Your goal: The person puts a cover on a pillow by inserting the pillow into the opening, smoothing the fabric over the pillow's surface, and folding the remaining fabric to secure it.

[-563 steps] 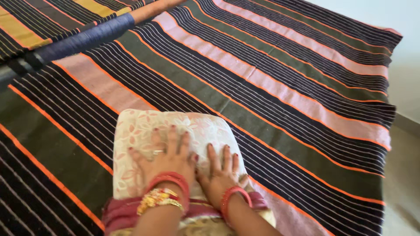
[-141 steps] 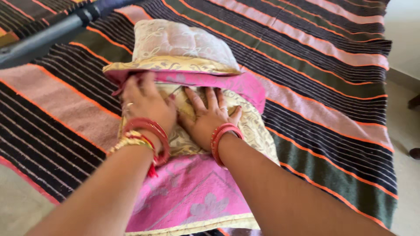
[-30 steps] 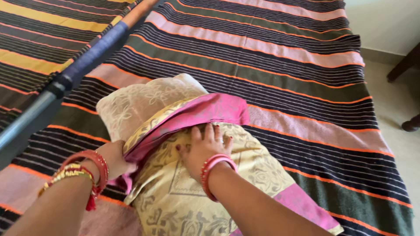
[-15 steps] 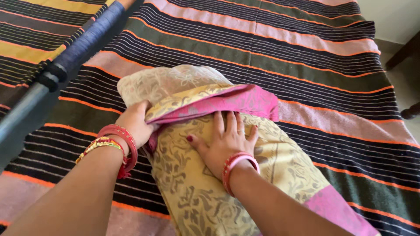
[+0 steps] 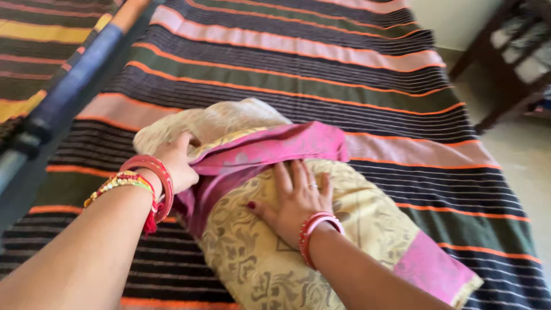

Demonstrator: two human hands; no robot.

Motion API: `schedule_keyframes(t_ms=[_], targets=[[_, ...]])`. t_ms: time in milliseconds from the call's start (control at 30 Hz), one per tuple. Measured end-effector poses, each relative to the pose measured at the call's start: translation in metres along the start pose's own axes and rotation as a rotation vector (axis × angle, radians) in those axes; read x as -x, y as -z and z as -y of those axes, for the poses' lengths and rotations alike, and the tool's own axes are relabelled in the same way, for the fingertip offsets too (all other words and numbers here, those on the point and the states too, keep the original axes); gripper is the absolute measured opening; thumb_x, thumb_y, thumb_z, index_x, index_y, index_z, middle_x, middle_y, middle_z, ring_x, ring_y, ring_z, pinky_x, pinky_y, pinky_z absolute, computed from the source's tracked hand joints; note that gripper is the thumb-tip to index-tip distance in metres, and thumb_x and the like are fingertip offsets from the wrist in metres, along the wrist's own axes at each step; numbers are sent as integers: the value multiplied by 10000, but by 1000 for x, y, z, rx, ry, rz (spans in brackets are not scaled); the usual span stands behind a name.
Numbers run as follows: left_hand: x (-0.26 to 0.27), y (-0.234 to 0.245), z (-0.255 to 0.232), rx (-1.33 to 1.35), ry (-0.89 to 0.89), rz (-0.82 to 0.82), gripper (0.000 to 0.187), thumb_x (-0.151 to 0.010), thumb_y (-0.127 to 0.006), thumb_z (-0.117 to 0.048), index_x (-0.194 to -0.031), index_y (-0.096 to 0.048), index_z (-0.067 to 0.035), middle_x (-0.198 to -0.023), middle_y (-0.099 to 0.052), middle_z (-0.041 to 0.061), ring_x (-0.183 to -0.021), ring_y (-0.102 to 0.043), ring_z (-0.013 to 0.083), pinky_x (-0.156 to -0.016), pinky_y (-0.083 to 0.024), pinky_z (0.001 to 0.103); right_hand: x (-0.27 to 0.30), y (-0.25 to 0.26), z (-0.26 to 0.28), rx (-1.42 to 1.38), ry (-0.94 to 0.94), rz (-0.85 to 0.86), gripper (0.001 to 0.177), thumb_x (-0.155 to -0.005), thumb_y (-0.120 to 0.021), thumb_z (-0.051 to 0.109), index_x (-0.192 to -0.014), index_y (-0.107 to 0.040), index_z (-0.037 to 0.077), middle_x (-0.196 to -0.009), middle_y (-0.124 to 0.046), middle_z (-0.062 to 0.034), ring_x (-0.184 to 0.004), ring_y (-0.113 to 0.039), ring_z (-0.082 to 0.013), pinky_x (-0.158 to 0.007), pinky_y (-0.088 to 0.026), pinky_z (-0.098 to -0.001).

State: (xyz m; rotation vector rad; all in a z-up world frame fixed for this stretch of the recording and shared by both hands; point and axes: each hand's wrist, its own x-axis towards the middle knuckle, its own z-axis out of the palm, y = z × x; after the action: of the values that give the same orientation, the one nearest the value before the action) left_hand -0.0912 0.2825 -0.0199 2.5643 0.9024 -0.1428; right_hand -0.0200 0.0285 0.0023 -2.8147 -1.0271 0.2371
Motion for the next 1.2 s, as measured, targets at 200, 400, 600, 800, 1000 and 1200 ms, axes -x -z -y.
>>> schedule_keyframes(t_ms=[200, 400, 600, 800, 1000, 1200], targets=[[1, 13, -112, 168, -154, 92, 875, -756, -720, -182, -1544, -339, -216, -1442, -540, 197, -1366, -506, 347, -1123, -416, 451, 2, 15, -46, -90, 173, 102, 807, -913, -459, 681, -1580, -277, 266, -1651, -247, -78, -1539, -175, -265, -1204, -134, -575], [-3, -13, -213, -328, -65, 89, 822, -817, -769, -578, -1479, -436, -225, -1480, -521, 123, -1383, -486, 345, -1135, -367, 580, 9, 4, -112, -233, -142, 21, 709, -926, -477, 618, -1545, -366, 291, -1630, -312, -21, -1529, -239, -223, -1193, -165, -565], [-97, -75, -227, -402, -107, 154, 854, -812, -787, -559, -1481, -491, -118, -1389, -637, 161, -1322, -577, 355, -1086, -455, 530, -10, -6, -155, -504, -554, 80, 741, -931, -432, 668, -1548, -386, 260, -1457, -562, -136, -1378, -511, -348, -1134, -408, -483], [-154, -117, -211, -434, -78, 216, 679, -869, -740, -444, -1438, -571, -115, -1384, -654, 192, -1303, -606, 378, -1077, -483, 516, -31, -14, -168, -523, -551, 360, 951, -825, -424, 827, -1575, -359, 247, -1405, -602, -233, -1337, -559, -389, -1125, -433, -477], [-176, -108, -187, -439, -29, 201, 519, -926, -694, -330, -1395, -652, -111, -1378, -670, 222, -1284, -635, 400, -1068, -510, 502, -46, -14, -181, -526, -467, 548, 1129, -749, -399, 938, -1579, -357, 174, -1429, -575, -259, -1347, -559, -389, -1129, -431, -467], [-172, -95, -174, -345, 15, 127, 589, -932, -733, -340, -1450, -572, -111, -1392, -620, 256, -1302, -592, 427, -1089, -475, 516, -46, -10, -191, -531, -463, 582, 1143, -710, -374, 932, -1576, -357, 188, -1429, -587, -227, -1351, -568, -366, -1127, -438, -461]])
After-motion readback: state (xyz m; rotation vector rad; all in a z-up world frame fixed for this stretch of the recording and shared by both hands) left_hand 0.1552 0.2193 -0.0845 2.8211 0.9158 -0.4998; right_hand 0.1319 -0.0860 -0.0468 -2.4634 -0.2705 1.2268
